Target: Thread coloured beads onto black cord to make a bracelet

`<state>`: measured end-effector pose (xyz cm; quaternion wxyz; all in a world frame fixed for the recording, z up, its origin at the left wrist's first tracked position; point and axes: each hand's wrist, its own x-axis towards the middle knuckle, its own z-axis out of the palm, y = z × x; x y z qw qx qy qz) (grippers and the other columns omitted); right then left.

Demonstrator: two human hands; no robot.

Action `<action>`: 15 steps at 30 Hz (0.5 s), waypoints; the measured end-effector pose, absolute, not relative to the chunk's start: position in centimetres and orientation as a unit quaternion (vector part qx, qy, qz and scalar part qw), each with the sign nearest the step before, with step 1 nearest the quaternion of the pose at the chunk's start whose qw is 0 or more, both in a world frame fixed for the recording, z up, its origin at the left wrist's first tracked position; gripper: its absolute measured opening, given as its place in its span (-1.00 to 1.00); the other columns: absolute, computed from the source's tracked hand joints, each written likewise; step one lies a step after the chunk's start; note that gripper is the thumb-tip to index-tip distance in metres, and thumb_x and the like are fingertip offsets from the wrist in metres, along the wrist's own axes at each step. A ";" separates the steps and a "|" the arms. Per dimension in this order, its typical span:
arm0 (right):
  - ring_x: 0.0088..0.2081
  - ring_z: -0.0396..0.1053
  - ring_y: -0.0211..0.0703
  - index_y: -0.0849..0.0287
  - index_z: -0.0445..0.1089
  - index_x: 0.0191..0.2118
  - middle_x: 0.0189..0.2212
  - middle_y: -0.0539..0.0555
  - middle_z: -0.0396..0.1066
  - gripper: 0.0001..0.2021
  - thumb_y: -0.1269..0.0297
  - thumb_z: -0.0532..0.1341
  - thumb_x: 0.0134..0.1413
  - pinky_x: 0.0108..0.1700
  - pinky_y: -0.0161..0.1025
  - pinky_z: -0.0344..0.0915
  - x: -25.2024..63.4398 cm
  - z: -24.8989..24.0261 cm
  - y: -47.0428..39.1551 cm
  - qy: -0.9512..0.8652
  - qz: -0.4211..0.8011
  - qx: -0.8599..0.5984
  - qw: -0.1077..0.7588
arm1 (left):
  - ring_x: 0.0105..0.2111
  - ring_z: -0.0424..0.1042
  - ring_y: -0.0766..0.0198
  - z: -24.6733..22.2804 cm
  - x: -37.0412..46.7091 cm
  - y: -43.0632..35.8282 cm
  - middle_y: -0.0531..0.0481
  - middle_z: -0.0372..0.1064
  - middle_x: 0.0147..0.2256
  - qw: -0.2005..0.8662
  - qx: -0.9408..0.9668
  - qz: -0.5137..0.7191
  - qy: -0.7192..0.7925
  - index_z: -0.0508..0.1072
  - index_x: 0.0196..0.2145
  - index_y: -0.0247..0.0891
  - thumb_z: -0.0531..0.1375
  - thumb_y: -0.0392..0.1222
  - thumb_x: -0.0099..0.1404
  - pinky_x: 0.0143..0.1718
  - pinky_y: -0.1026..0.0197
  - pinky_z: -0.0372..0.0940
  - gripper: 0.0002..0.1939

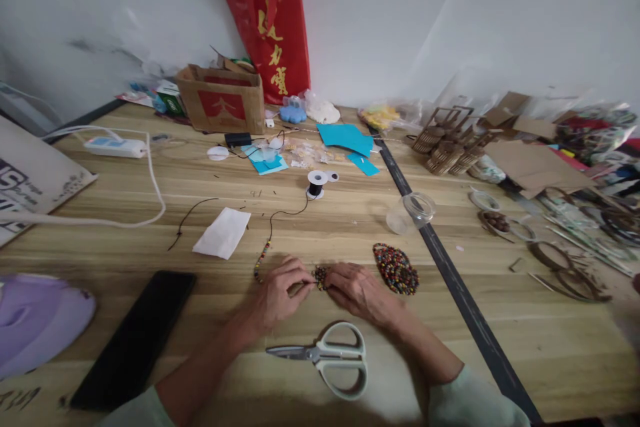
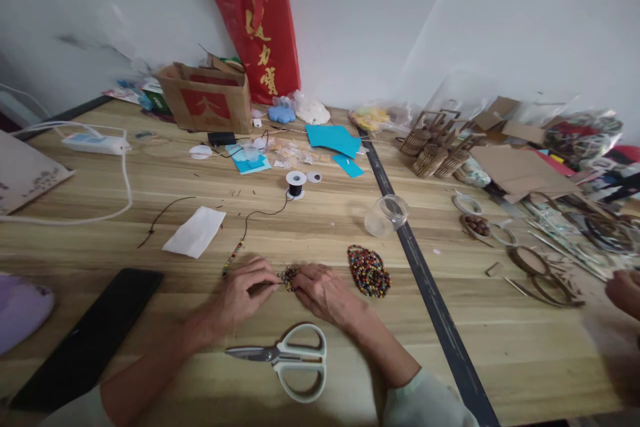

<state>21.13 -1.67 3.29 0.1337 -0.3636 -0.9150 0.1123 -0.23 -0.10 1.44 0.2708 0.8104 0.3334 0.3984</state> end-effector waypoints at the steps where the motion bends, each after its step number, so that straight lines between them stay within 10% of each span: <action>1: -0.32 0.35 -0.17 0.19 0.31 -0.31 -0.38 0.07 0.38 -0.89 0.41 0.08 0.25 -0.25 -0.28 0.27 21.2 3.3 -1.7 -0.915 0.112 -0.364 0.137 | -0.33 0.37 0.23 1.3 -0.1 -0.4 -0.06 0.43 -0.43 0.246 0.831 0.385 0.316 0.51 -0.42 -0.30 0.18 -0.37 0.24 -0.29 0.21 0.30 -0.88; 15: -0.35 0.33 -0.21 0.18 0.30 -0.27 -0.41 0.10 0.38 -0.94 0.42 0.09 0.20 -0.30 -0.30 0.29 19.6 0.9 -1.7 -0.840 0.228 -0.332 0.364 | -0.33 0.38 0.24 0.2 0.0 -0.4 -0.05 0.43 -0.42 0.227 0.857 0.349 0.304 0.51 -0.35 -0.30 0.14 -0.39 0.29 -0.32 0.24 0.33 -0.85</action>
